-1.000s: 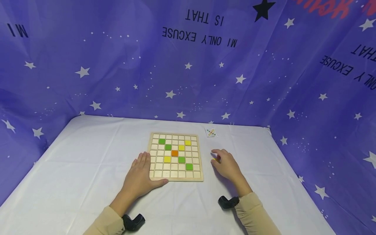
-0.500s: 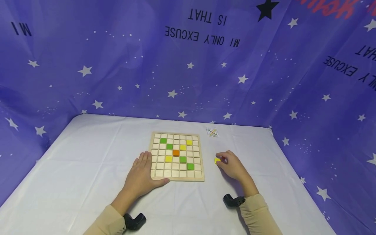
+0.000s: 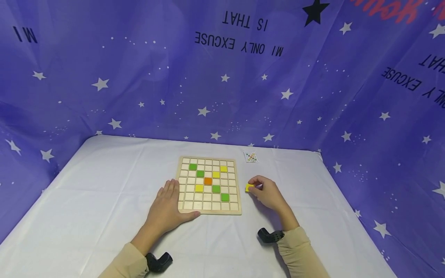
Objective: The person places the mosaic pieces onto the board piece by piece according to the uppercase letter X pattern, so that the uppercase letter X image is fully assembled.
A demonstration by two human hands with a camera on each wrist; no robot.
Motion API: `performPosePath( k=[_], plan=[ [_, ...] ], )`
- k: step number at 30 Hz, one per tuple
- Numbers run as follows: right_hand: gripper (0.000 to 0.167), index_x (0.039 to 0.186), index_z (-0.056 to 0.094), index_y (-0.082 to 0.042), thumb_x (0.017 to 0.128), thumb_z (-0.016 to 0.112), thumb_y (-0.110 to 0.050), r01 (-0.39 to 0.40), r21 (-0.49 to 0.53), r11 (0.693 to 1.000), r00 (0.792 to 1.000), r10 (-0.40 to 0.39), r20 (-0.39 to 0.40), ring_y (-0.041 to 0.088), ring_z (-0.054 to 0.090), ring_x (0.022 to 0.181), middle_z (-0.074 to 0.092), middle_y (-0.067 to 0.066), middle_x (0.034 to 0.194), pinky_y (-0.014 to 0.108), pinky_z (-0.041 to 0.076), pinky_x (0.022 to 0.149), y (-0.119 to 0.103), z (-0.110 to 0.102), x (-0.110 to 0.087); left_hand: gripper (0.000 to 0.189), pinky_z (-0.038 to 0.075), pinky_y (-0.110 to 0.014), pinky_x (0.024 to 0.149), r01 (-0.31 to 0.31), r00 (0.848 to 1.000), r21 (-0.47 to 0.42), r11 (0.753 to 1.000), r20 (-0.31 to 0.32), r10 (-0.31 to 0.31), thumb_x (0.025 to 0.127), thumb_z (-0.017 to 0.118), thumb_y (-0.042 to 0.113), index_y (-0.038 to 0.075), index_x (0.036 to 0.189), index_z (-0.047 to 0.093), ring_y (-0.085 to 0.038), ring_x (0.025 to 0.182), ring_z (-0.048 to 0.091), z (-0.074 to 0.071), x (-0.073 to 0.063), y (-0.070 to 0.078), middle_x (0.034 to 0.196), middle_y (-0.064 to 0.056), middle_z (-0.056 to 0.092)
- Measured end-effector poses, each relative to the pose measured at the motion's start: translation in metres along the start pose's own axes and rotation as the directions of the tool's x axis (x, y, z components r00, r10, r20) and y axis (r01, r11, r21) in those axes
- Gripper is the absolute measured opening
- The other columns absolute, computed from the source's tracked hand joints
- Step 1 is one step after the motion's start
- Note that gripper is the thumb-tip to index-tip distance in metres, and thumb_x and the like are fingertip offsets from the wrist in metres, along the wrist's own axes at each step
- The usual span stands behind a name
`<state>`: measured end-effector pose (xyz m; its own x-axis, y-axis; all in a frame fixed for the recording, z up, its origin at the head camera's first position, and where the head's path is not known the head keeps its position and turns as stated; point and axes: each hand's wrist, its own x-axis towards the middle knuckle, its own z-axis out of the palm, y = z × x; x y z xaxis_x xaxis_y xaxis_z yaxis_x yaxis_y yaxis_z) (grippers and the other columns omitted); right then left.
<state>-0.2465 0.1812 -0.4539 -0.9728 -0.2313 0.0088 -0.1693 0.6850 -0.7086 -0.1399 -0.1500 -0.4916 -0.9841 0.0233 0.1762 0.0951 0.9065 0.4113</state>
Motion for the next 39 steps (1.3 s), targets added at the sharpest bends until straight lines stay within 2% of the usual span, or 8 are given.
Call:
performPosePath(
  k=[4, 13, 24, 28, 35, 39],
  plan=[
    [0.012, 0.097, 0.070, -0.016, 0.087, 0.077, -0.015, 0.039, 0.072, 0.997, 0.999, -0.039, -0.006, 0.015, 0.061, 0.070, 0.070, 0.001, 0.092, 0.028, 0.052, 0.051, -0.020, 0.016, 0.004, 0.133, 0.023, -0.055, 0.123, -0.001, 1.000, -0.001, 1.000, -0.001, 0.001, 0.068, 0.064, 0.084, -0.014, 0.150, 0.026, -0.044, 0.149, 0.024, 0.000, -0.001, 0.000, 0.158, -0.030, 0.027],
    [0.009, 0.095, 0.070, -0.024, 0.088, 0.076, -0.024, 0.170, 0.091, 0.981, 0.980, -0.178, 0.084, 0.011, 0.063, 0.074, 0.071, -0.008, 0.097, 0.025, 0.053, 0.064, -0.063, 0.062, 0.006, 0.134, 0.022, -0.055, 0.123, -0.003, 1.000, 0.004, 1.000, 0.004, 0.003, 0.068, 0.065, 0.084, -0.014, 0.151, 0.024, -0.044, 0.150, 0.023, -0.001, 0.001, 0.000, 0.158, -0.031, 0.026],
    [0.006, 0.092, 0.069, -0.026, 0.090, 0.074, -0.028, 0.259, 0.057, 0.964, 0.951, -0.265, 0.160, 0.005, 0.056, 0.060, 0.071, -0.013, 0.090, 0.020, 0.047, 0.054, -0.103, 0.106, 0.004, 0.133, 0.024, -0.056, 0.122, -0.008, 1.000, 0.022, 1.000, 0.009, 0.008, 0.068, 0.063, 0.085, -0.013, 0.151, 0.025, -0.043, 0.150, 0.024, 0.000, 0.001, -0.001, 0.158, -0.030, 0.027],
    [0.006, 0.092, 0.069, -0.027, 0.090, 0.073, -0.030, 0.294, 0.017, 0.956, 0.941, -0.292, 0.170, 0.003, 0.054, 0.060, 0.071, -0.015, 0.089, 0.021, 0.045, 0.054, -0.110, 0.115, 0.003, 0.134, 0.023, -0.055, 0.123, -0.009, 1.000, 0.024, 1.000, 0.013, 0.009, 0.068, 0.061, 0.086, -0.013, 0.151, 0.024, -0.043, 0.150, 0.024, 0.000, 0.001, -0.002, 0.159, -0.030, 0.026],
    [0.007, 0.093, 0.069, -0.028, 0.091, 0.072, -0.033, 0.331, -0.057, 0.942, 0.933, -0.318, 0.167, -0.004, 0.062, 0.080, 0.073, -0.015, 0.093, 0.019, 0.051, 0.074, -0.115, 0.122, 0.001, 0.131, 0.026, -0.057, 0.121, -0.026, 1.000, 0.025, 0.999, -0.006, 0.026, 0.070, 0.063, 0.084, -0.014, 0.150, 0.027, -0.044, 0.148, 0.027, -0.001, 0.001, -0.002, 0.157, -0.031, 0.030],
    [0.009, 0.094, 0.069, -0.027, 0.092, 0.071, -0.035, 0.343, -0.094, 0.935, 0.930, -0.324, 0.173, -0.003, 0.061, 0.079, 0.071, -0.015, 0.094, 0.019, 0.051, 0.072, -0.115, 0.123, 0.000, 0.130, 0.026, -0.057, 0.121, -0.028, 1.000, 0.027, 0.999, -0.007, 0.028, 0.070, 0.064, 0.082, -0.014, 0.149, 0.028, -0.044, 0.148, 0.028, -0.002, 0.000, -0.001, 0.156, -0.031, 0.031]
  ],
)
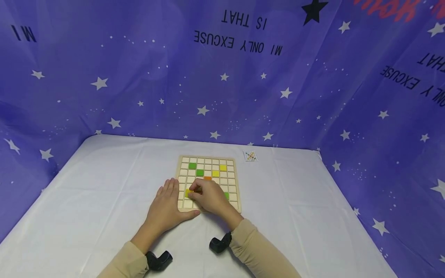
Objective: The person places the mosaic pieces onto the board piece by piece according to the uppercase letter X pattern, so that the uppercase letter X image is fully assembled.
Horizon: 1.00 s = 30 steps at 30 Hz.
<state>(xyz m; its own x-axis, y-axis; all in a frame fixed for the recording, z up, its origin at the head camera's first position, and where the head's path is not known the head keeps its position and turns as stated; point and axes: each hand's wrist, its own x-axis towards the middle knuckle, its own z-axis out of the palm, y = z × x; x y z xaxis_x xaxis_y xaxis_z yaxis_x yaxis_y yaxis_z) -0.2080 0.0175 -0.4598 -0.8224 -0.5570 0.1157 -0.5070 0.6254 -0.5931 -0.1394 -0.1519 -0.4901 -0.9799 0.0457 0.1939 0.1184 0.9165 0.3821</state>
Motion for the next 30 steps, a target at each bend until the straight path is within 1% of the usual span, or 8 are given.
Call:
performPosePath(
  k=[6, 9, 17, 25, 30],
  plan=[
    [0.012, 0.096, 0.070, -0.023, 0.090, 0.073, -0.034, 0.054, -0.086, 0.995, 0.998, -0.055, -0.015, 0.001, 0.059, 0.086, 0.063, -0.013, 0.098, 0.018, 0.050, 0.075, 0.0005, 0.0022, -0.0010, 0.130, 0.027, -0.057, 0.120, -0.002, 1.000, 0.012, 1.000, 0.001, 0.002, 0.070, 0.064, 0.082, -0.014, 0.149, 0.029, -0.045, 0.148, 0.028, 0.0002, -0.0002, 0.0000, 0.156, -0.032, 0.031],
    [0.014, 0.098, 0.072, -0.022, 0.090, 0.073, -0.034, 0.063, -0.115, 0.991, 0.998, -0.066, -0.024, 0.002, 0.059, 0.087, 0.061, -0.012, 0.098, 0.018, 0.050, 0.076, -0.0001, 0.0024, -0.0013, 0.131, 0.027, -0.057, 0.120, -0.003, 1.000, 0.015, 1.000, -0.001, 0.003, 0.069, 0.063, 0.083, -0.014, 0.149, 0.028, -0.045, 0.148, 0.028, 0.0003, -0.0002, -0.0001, 0.156, -0.031, 0.030],
    [0.015, 0.098, 0.073, -0.021, 0.090, 0.073, -0.034, 0.087, -0.181, 0.980, 0.995, -0.092, -0.022, 0.000, 0.054, 0.079, 0.060, -0.011, 0.091, 0.015, 0.047, 0.068, -0.0021, 0.0023, -0.0022, 0.131, 0.026, -0.057, 0.121, -0.001, 1.000, 0.013, 1.000, 0.000, 0.001, 0.069, 0.064, 0.083, -0.014, 0.149, 0.028, -0.044, 0.148, 0.027, 0.0003, -0.0009, 0.0001, 0.157, -0.031, 0.030],
    [0.016, 0.099, 0.075, -0.021, 0.092, 0.071, -0.034, 0.101, -0.207, 0.973, 0.994, -0.106, -0.012, -0.001, 0.051, 0.076, 0.060, -0.012, 0.089, 0.014, 0.045, 0.067, 0.0008, 0.0036, -0.0024, 0.131, 0.026, -0.057, 0.121, 0.001, 1.000, 0.016, 1.000, 0.005, -0.001, 0.070, 0.063, 0.084, -0.014, 0.149, 0.029, -0.044, 0.148, 0.027, 0.0008, 0.0001, 0.0003, 0.157, -0.031, 0.030],
    [0.016, 0.100, 0.076, -0.021, 0.092, 0.071, -0.034, 0.114, -0.210, 0.971, 0.992, -0.121, -0.021, 0.000, 0.052, 0.078, 0.062, -0.011, 0.091, 0.014, 0.045, 0.068, 0.0019, 0.0034, -0.0037, 0.132, 0.025, -0.057, 0.121, 0.005, 1.000, 0.010, 1.000, 0.014, -0.005, 0.069, 0.063, 0.084, -0.014, 0.150, 0.027, -0.043, 0.149, 0.026, 0.0015, 0.0000, 0.0002, 0.158, -0.030, 0.029]
  ],
)
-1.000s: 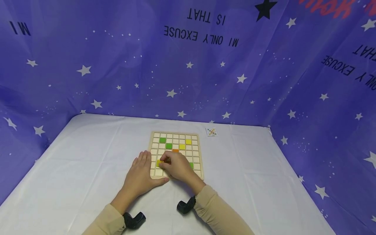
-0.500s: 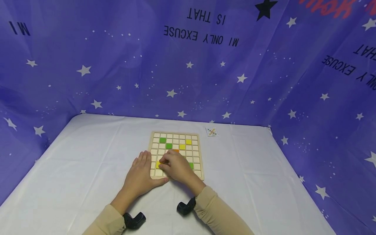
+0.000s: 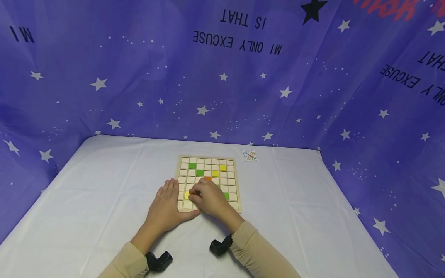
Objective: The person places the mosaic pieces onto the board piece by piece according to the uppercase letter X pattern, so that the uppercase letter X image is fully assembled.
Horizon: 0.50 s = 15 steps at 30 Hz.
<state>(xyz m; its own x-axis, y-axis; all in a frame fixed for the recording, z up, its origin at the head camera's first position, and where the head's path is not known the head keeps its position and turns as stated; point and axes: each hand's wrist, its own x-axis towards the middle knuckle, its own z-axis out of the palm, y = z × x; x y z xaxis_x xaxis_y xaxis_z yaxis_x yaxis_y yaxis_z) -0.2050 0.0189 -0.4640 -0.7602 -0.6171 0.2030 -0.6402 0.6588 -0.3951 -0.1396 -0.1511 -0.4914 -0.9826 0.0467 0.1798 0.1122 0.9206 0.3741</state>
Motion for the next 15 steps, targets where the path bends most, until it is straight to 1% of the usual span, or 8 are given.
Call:
performPosePath(
  k=[7, 15],
  plan=[
    [0.020, 0.106, 0.078, -0.021, 0.092, 0.071, -0.033, 0.017, -0.009, 1.000, 1.000, -0.017, 0.011, 0.002, 0.053, 0.080, 0.064, -0.009, 0.095, 0.014, 0.045, 0.067, 0.0008, -0.0012, -0.0029, 0.133, 0.025, -0.057, 0.121, -0.003, 1.000, 0.008, 1.000, -0.007, 0.003, 0.069, 0.063, 0.085, -0.014, 0.150, 0.027, -0.044, 0.149, 0.026, -0.0007, 0.0004, -0.0011, 0.157, -0.031, 0.029],
    [0.021, 0.108, 0.076, -0.022, 0.092, 0.070, -0.034, 0.014, -0.023, 1.000, 1.000, -0.013, 0.027, 0.001, 0.052, 0.080, 0.063, -0.011, 0.094, 0.013, 0.043, 0.067, 0.0020, -0.0032, -0.0067, 0.134, 0.024, -0.056, 0.122, 0.000, 1.000, 0.005, 1.000, 0.002, 0.000, 0.068, 0.061, 0.087, -0.013, 0.151, 0.026, -0.043, 0.150, 0.024, 0.0005, 0.0008, -0.0011, 0.158, -0.030, 0.027]
  ],
)
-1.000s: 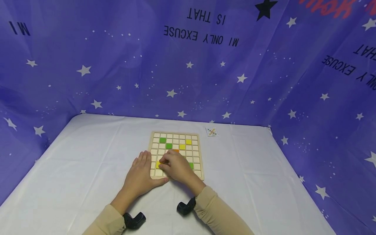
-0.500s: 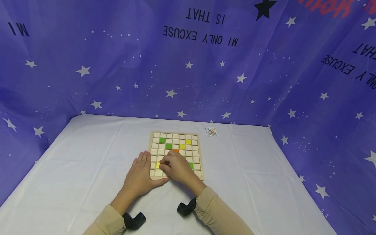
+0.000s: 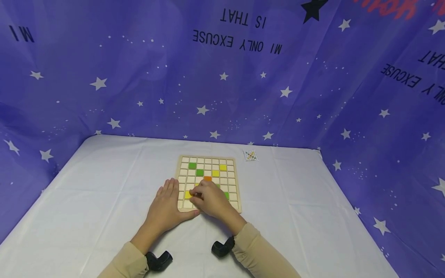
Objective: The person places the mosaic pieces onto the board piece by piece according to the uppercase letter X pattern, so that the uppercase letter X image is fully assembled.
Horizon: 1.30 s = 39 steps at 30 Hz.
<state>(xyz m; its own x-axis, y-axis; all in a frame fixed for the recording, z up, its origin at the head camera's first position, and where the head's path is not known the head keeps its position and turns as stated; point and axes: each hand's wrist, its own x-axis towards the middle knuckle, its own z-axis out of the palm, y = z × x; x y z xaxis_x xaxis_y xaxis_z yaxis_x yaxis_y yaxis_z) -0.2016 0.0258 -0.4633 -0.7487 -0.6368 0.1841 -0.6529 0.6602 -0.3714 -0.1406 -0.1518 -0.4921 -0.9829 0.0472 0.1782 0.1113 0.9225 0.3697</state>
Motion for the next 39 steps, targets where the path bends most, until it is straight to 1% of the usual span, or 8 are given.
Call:
performPosePath(
  k=[6, 9, 13, 16, 20, 23, 29, 39],
  plan=[
    [0.025, 0.115, 0.072, -0.023, 0.095, 0.065, -0.035, -0.058, 0.067, 0.996, 0.998, 0.060, -0.024, 0.006, 0.051, 0.082, 0.060, -0.010, 0.091, 0.019, 0.044, 0.068, 0.008, -0.009, -0.009, 0.134, 0.024, -0.056, 0.122, 0.001, 1.000, -0.016, 1.000, -0.013, -0.001, 0.068, 0.062, 0.086, -0.013, 0.150, 0.026, -0.043, 0.149, 0.025, 0.000, 0.001, 0.001, 0.158, -0.031, 0.028],
    [0.033, 0.122, 0.068, -0.023, 0.095, 0.064, -0.041, -0.098, 0.071, 0.993, 0.994, 0.101, -0.039, 0.012, 0.053, 0.098, 0.063, -0.008, 0.107, 0.029, 0.049, 0.082, 0.018, -0.017, -0.016, 0.134, 0.024, -0.056, 0.122, 0.003, 1.000, -0.023, 1.000, -0.014, -0.004, 0.068, 0.064, 0.085, -0.014, 0.150, 0.026, -0.044, 0.149, 0.025, 0.001, 0.001, 0.002, 0.157, -0.031, 0.029],
    [0.058, 0.138, 0.057, -0.021, 0.090, 0.067, -0.052, -0.159, 0.055, 0.986, 0.986, 0.162, -0.043, 0.022, 0.046, 0.128, 0.053, -0.001, 0.142, 0.047, 0.042, 0.108, 0.037, -0.026, -0.027, 0.133, 0.023, -0.056, 0.122, 0.010, 1.000, -0.028, 1.000, -0.008, -0.010, 0.068, 0.065, 0.083, -0.014, 0.150, 0.026, -0.044, 0.149, 0.025, 0.000, 0.000, 0.003, 0.157, -0.031, 0.028],
    [0.084, 0.151, 0.042, -0.018, 0.084, 0.069, -0.061, -0.217, 0.064, 0.974, 0.975, 0.220, -0.034, 0.029, 0.033, 0.144, 0.036, 0.004, 0.159, 0.057, 0.031, 0.116, 0.052, -0.030, -0.033, 0.132, 0.022, -0.055, 0.123, 0.017, 1.000, -0.034, 0.999, -0.003, -0.017, 0.068, 0.066, 0.082, -0.014, 0.150, 0.026, -0.044, 0.150, 0.024, -0.001, 0.001, 0.004, 0.158, -0.031, 0.028],
    [0.112, 0.158, 0.025, -0.015, 0.074, 0.072, -0.072, -0.284, 0.077, 0.956, 0.958, 0.285, -0.007, 0.034, 0.018, 0.153, 0.019, 0.009, 0.167, 0.061, 0.021, 0.121, 0.064, -0.031, -0.038, 0.131, 0.022, -0.056, 0.123, 0.020, 1.000, -0.036, 0.999, 0.004, -0.020, 0.069, 0.066, 0.081, -0.014, 0.150, 0.025, -0.044, 0.150, 0.023, -0.004, 0.000, 0.003, 0.158, -0.031, 0.027],
    [0.124, 0.160, 0.017, -0.013, 0.069, 0.072, -0.077, -0.310, 0.065, 0.948, 0.951, 0.309, 0.036, 0.035, 0.011, 0.155, 0.013, 0.011, 0.168, 0.061, 0.016, 0.122, 0.068, -0.030, -0.039, 0.131, 0.023, -0.056, 0.123, 0.020, 1.000, -0.037, 0.999, 0.010, -0.019, 0.070, 0.065, 0.081, -0.014, 0.151, 0.024, -0.044, 0.150, 0.023, -0.005, -0.001, 0.003, 0.158, -0.031, 0.026],
    [0.131, 0.161, 0.010, -0.015, 0.066, 0.070, -0.081, -0.321, 0.035, 0.946, 0.943, 0.316, 0.107, 0.032, 0.006, 0.156, 0.007, 0.008, 0.169, 0.060, 0.018, 0.122, 0.071, -0.027, -0.042, 0.132, 0.022, -0.056, 0.123, 0.021, 1.000, -0.044, 0.999, 0.006, -0.020, 0.069, 0.067, 0.080, -0.014, 0.151, 0.024, -0.045, 0.150, 0.023, -0.003, -0.001, 0.002, 0.158, -0.031, 0.025],
    [0.124, 0.161, 0.011, -0.020, 0.069, 0.064, -0.083, -0.326, 0.020, 0.945, 0.940, 0.322, 0.117, 0.031, 0.006, 0.156, 0.006, 0.005, 0.169, 0.060, 0.018, 0.122, 0.073, -0.026, -0.042, 0.132, 0.021, -0.057, 0.123, 0.022, 1.000, -0.024, 0.999, 0.018, -0.022, 0.069, 0.065, 0.082, -0.013, 0.151, 0.024, -0.045, 0.150, 0.022, -0.004, -0.001, 0.003, 0.159, -0.031, 0.025]
  ],
)
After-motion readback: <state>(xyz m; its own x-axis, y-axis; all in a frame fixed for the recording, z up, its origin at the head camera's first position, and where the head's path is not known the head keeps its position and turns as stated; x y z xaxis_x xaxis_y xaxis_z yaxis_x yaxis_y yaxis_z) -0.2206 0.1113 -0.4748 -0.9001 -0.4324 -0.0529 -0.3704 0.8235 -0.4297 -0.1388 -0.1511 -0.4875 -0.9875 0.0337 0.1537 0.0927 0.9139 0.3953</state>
